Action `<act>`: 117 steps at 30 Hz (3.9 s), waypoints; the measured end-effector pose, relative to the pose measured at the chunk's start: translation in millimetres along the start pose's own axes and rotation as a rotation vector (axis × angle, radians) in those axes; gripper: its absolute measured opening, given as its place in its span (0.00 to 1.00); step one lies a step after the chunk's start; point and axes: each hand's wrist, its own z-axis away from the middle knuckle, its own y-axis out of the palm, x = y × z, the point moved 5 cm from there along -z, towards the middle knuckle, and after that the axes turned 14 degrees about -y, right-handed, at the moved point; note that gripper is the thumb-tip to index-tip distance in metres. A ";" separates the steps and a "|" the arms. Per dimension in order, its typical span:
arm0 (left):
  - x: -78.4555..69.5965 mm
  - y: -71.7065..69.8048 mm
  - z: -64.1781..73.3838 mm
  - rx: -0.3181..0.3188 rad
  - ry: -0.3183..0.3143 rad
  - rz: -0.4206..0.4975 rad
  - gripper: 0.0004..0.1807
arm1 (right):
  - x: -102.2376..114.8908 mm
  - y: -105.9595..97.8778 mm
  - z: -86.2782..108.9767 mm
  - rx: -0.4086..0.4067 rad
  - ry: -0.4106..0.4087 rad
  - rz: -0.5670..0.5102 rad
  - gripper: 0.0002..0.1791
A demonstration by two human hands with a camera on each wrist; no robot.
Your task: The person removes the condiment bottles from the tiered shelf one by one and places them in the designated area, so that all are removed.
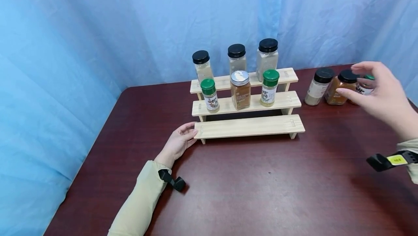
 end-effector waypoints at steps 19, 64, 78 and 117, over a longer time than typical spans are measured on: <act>0.3 -1.1 0.7 0.008 0.008 0.015 0.24 | 54.3 37.7 -20.3 0.067 -0.278 -0.107 0.35; 1.2 -0.3 -0.4 0.010 0.007 0.026 0.25 | 97.2 83.2 -34.8 0.137 -0.436 -0.172 0.39; -0.1 0.0 1.2 0.024 0.022 0.021 0.24 | 89.8 106.9 -32.1 0.109 -0.373 -0.320 0.45; -0.1 0.8 1.5 0.033 0.014 0.031 0.24 | 87.4 125.9 -29.5 -0.077 -0.314 -0.295 0.39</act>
